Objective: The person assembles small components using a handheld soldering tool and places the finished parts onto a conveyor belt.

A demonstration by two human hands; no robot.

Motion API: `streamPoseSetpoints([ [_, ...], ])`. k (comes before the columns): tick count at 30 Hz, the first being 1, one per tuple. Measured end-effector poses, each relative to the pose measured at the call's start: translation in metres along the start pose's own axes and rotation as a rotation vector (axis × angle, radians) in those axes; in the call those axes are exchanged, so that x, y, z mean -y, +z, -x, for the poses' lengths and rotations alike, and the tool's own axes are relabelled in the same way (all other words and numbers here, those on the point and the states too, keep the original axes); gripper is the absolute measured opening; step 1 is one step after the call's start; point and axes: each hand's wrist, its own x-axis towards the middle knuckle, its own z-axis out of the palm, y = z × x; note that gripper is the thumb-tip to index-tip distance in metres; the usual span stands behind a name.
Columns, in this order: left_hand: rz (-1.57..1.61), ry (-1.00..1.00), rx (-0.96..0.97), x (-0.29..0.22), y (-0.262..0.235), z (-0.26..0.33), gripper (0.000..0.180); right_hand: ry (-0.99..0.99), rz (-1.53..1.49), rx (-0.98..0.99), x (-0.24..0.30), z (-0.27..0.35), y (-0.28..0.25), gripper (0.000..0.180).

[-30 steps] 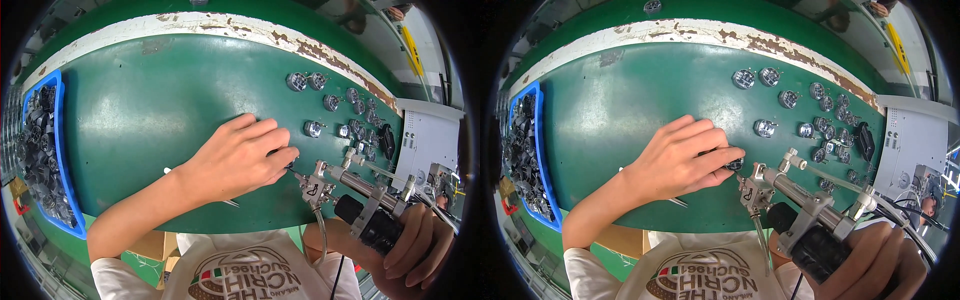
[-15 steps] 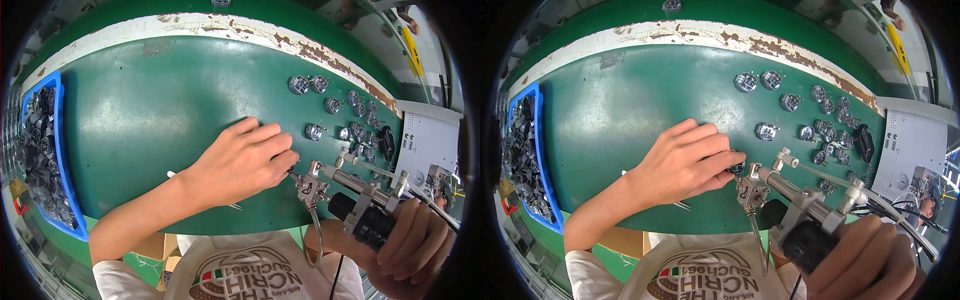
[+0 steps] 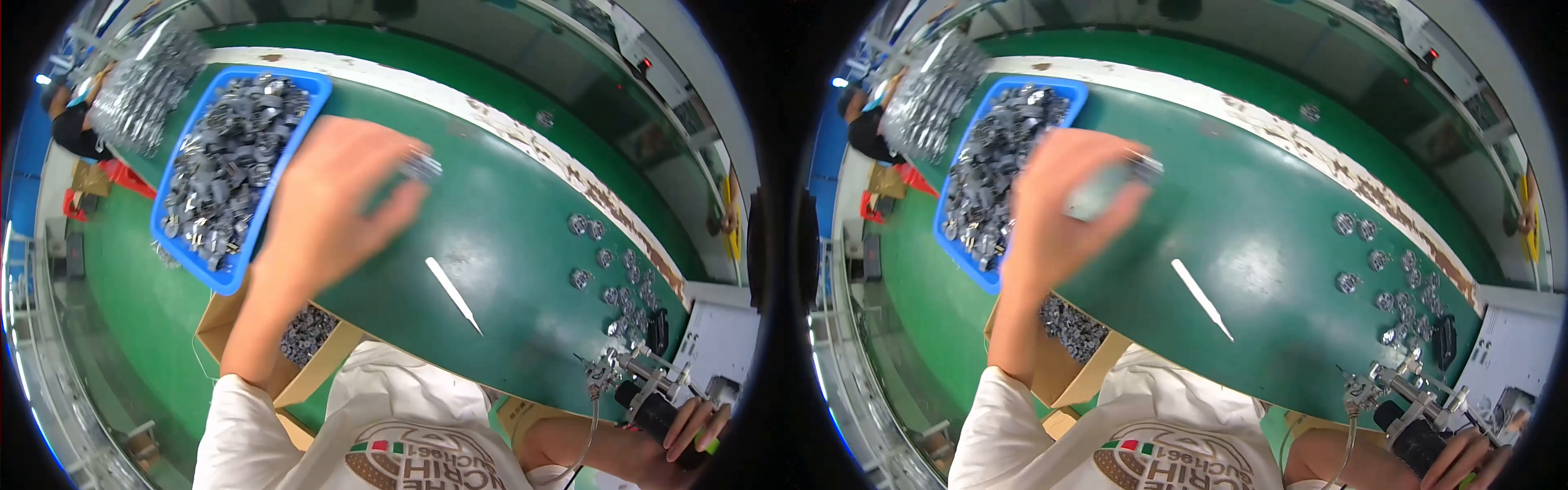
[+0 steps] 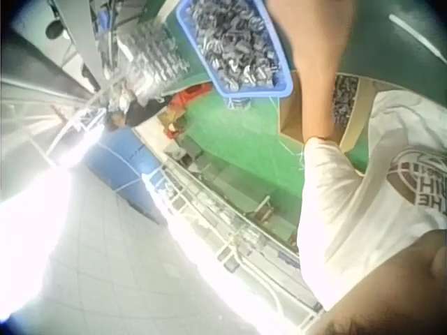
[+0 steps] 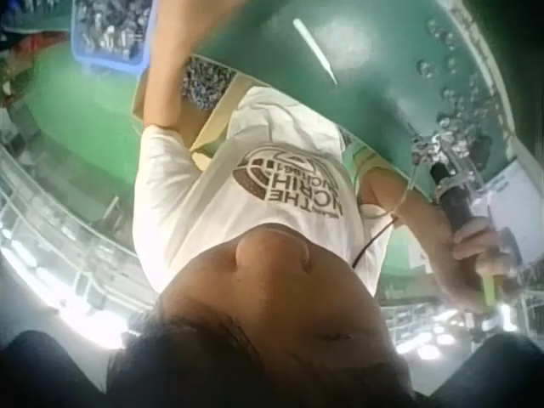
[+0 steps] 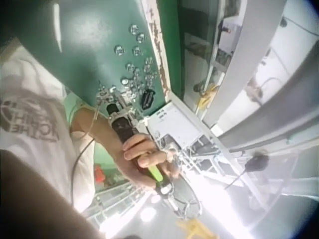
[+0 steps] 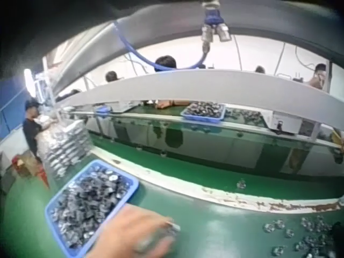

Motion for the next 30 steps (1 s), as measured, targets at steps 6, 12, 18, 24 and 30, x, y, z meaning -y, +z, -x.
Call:
streamPoseSetpoints([
  [6,-0.565,-0.405,-0.270,0.081,-0.095,0.057,0.035,-0.073,-0.008,-0.049,-0.012,0.008,0.003,0.048],
  [12,-0.075,-0.724,-0.489,0.137,-0.117,0.086,0.034,-0.059,-0.033,-0.060,-0.012,0.014,0.001,0.044],
  [18,-0.355,-0.658,-0.425,0.168,-0.121,0.072,0.044,-0.090,0.038,-0.420,-0.012,0.017,0.015,0.032],
  [24,0.026,-0.335,-0.244,0.012,-0.003,-0.054,0.029,-0.170,0.076,-0.467,-0.021,0.000,0.020,0.027],
  [30,0.213,0.252,0.180,-0.021,0.186,-0.126,0.022,-0.244,0.086,-0.553,-0.018,-0.011,0.024,0.024],
])
